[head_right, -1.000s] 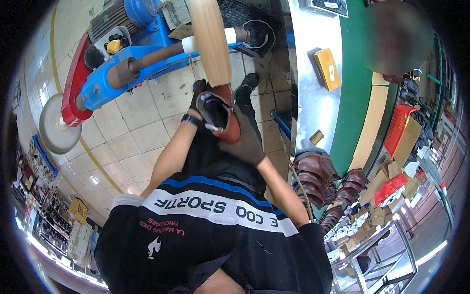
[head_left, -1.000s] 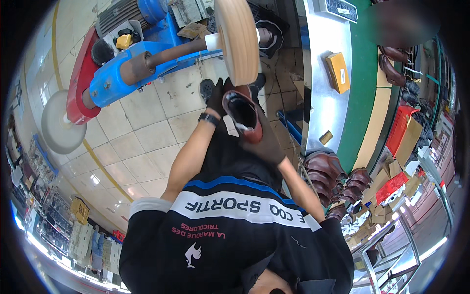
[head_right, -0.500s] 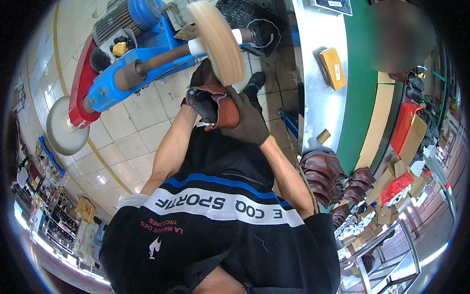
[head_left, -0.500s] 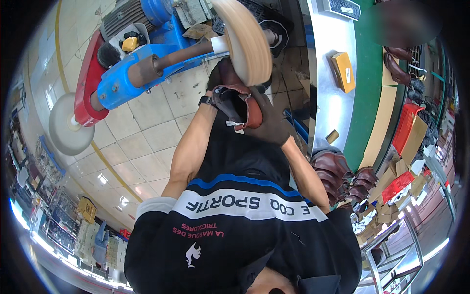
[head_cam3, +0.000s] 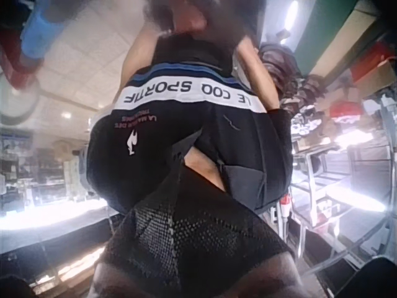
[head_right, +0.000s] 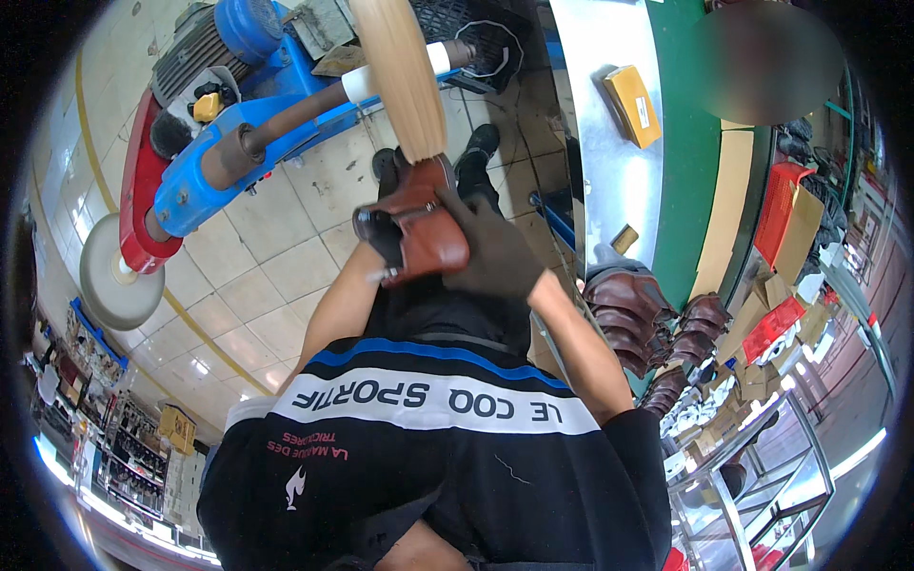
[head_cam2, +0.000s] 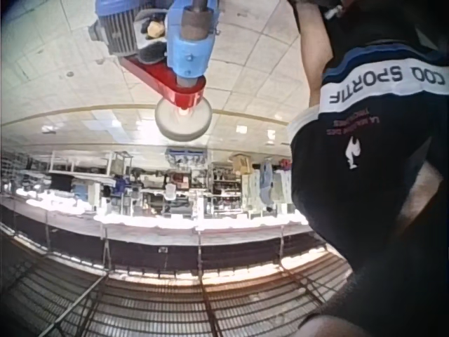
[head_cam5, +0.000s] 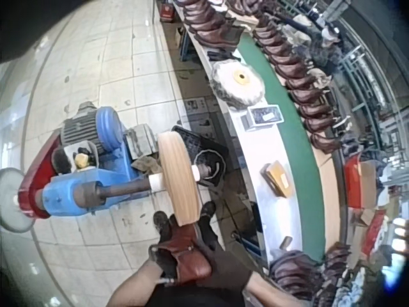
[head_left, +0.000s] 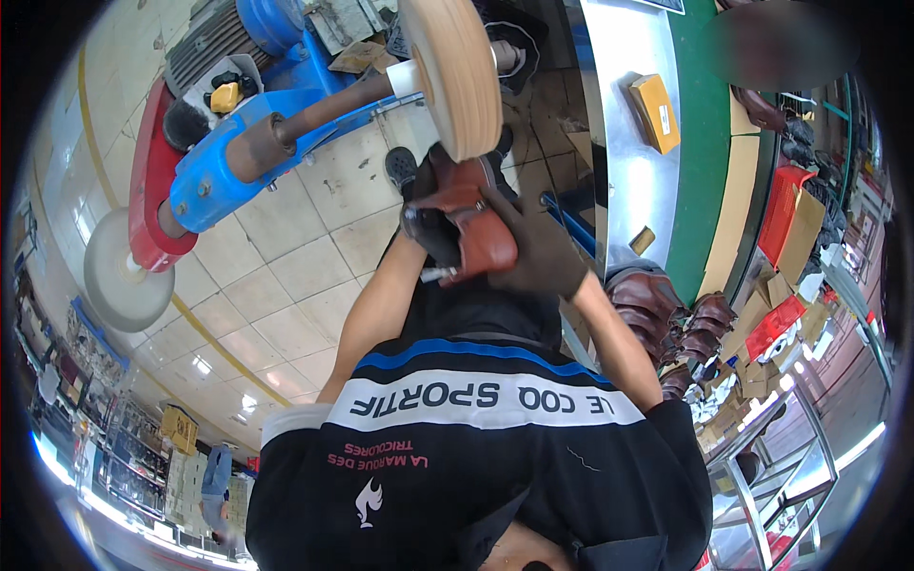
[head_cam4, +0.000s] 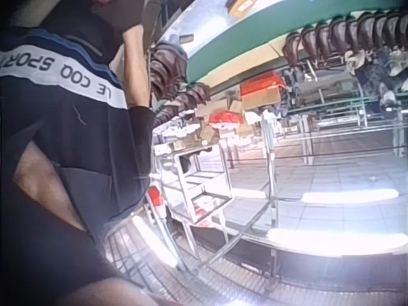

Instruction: Buffing and polishing leather boots using a motorized rotating buffing wheel machine.

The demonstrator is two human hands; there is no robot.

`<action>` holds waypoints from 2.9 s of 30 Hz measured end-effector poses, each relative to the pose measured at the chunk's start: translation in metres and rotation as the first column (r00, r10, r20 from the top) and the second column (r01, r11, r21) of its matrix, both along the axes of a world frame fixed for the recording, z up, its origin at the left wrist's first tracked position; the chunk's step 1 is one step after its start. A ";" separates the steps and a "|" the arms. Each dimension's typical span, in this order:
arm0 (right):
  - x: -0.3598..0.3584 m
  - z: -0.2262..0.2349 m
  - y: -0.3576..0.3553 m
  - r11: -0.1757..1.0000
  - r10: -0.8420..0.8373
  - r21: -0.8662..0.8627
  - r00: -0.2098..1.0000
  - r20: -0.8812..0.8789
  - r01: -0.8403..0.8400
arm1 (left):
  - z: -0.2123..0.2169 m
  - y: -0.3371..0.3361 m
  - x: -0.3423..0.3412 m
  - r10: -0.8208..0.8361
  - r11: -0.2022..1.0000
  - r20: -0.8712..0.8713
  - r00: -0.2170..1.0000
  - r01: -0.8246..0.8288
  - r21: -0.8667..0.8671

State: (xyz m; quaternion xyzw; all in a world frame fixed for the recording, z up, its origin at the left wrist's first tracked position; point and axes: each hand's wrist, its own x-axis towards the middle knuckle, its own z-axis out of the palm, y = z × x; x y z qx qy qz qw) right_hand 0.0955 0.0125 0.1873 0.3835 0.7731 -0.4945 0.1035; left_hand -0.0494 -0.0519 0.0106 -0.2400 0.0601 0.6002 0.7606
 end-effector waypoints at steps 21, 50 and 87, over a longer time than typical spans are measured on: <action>0.000 0.088 -0.002 0.979 0.115 0.149 0.982 0.149 -0.138 | 0.034 0.014 0.045 -0.037 0.984 0.281 0.959 0.084 -0.155; 0.057 0.060 -0.041 0.872 -0.486 -0.188 0.849 -0.208 0.453 | 0.078 0.012 0.033 -0.086 0.990 -0.033 0.996 0.082 -0.114; 0.003 -0.072 -0.006 -0.309 -0.843 -0.843 0.284 0.457 0.440 | 0.074 0.035 -0.050 -0.321 0.814 -0.919 -0.230 -0.562 -0.144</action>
